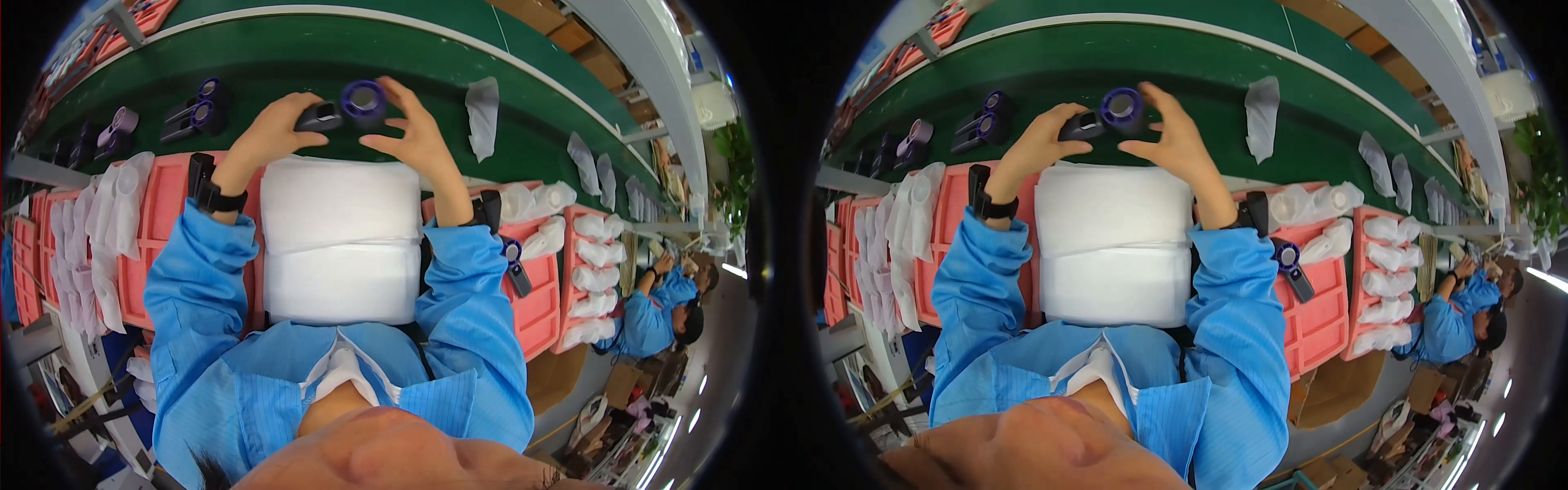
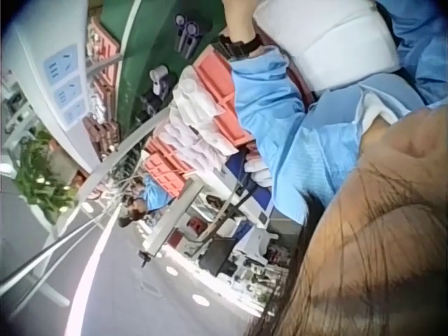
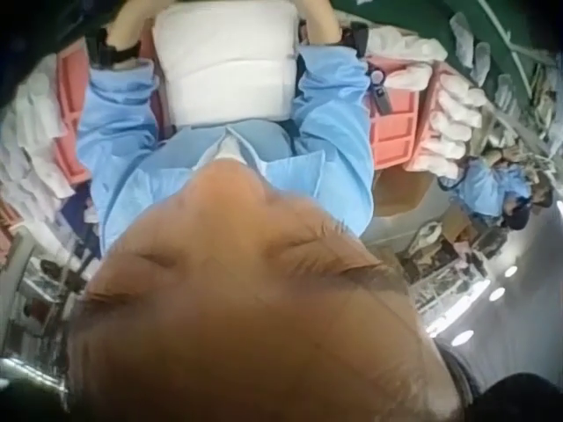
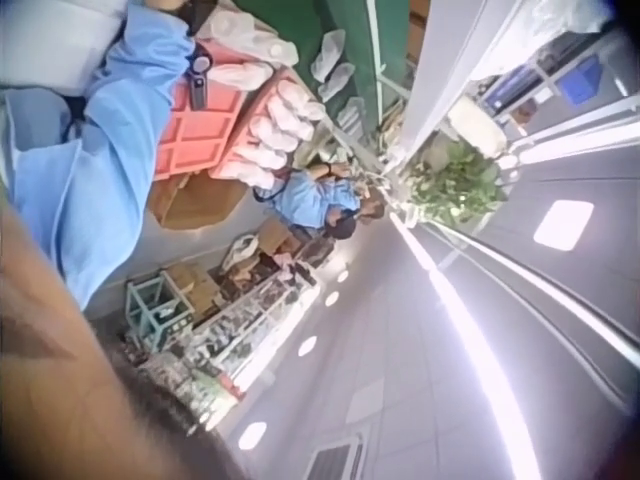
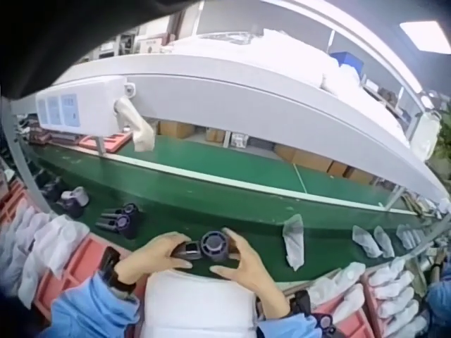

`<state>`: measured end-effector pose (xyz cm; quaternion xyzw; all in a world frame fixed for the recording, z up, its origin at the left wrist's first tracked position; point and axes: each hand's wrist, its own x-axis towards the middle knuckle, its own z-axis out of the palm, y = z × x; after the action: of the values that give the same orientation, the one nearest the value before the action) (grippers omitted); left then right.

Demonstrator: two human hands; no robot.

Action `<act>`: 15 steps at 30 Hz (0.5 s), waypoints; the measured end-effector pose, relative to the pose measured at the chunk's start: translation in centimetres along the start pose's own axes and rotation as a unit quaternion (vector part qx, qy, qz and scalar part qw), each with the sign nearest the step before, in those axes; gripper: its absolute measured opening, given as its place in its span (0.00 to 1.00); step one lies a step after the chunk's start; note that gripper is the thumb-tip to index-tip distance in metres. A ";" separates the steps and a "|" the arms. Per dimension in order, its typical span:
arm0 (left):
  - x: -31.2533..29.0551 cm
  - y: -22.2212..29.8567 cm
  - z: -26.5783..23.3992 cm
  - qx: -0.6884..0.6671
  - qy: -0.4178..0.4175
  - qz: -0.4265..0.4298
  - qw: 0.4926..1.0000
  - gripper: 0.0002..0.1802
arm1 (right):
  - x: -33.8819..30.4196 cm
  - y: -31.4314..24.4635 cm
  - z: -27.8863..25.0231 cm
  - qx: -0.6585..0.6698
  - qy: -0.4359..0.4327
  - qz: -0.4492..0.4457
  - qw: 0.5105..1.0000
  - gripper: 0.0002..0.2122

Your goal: The person picks up a hair dryer and a protective bag, slides the hair dryer into the bag by hand, and places the bagged item onto a pink tray, repeating the process for several units.

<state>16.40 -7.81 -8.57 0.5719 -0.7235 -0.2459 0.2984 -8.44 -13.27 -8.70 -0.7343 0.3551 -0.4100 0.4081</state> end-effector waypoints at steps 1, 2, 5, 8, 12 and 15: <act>-0.2 2.3 0.4 -0.028 -0.025 0.081 0.996 0.27 | -0.3 -1.7 -0.6 -0.013 -0.034 -0.014 0.999 0.33; -0.4 4.1 1.3 -0.032 -0.034 0.083 0.995 0.27 | -0.3 -3.0 -1.1 -0.023 -0.071 -0.029 0.997 0.31; -1.5 8.8 3.4 0.127 0.250 0.117 0.953 0.25 | -0.9 -5.4 -2.9 -0.063 -0.056 -0.058 0.995 0.28; -2.9 9.9 7.5 0.032 0.141 0.130 0.981 0.23 | -1.7 -6.5 -4.6 -0.121 0.044 -0.095 0.987 0.25; -3.3 10.1 10.9 0.068 -0.056 0.003 0.996 0.19 | -2.1 -7.0 -5.8 -0.163 0.150 -0.098 0.970 0.25; -3.1 8.2 11.9 0.120 -0.073 0.021 0.990 0.16 | -2.2 -6.9 -6.2 -0.130 0.148 -0.106 0.975 0.25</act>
<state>2.88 -2.76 -11.66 0.5691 -0.7791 -0.1921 0.1794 -13.61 -10.44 -1.16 -0.7456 0.3822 -0.5056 0.2061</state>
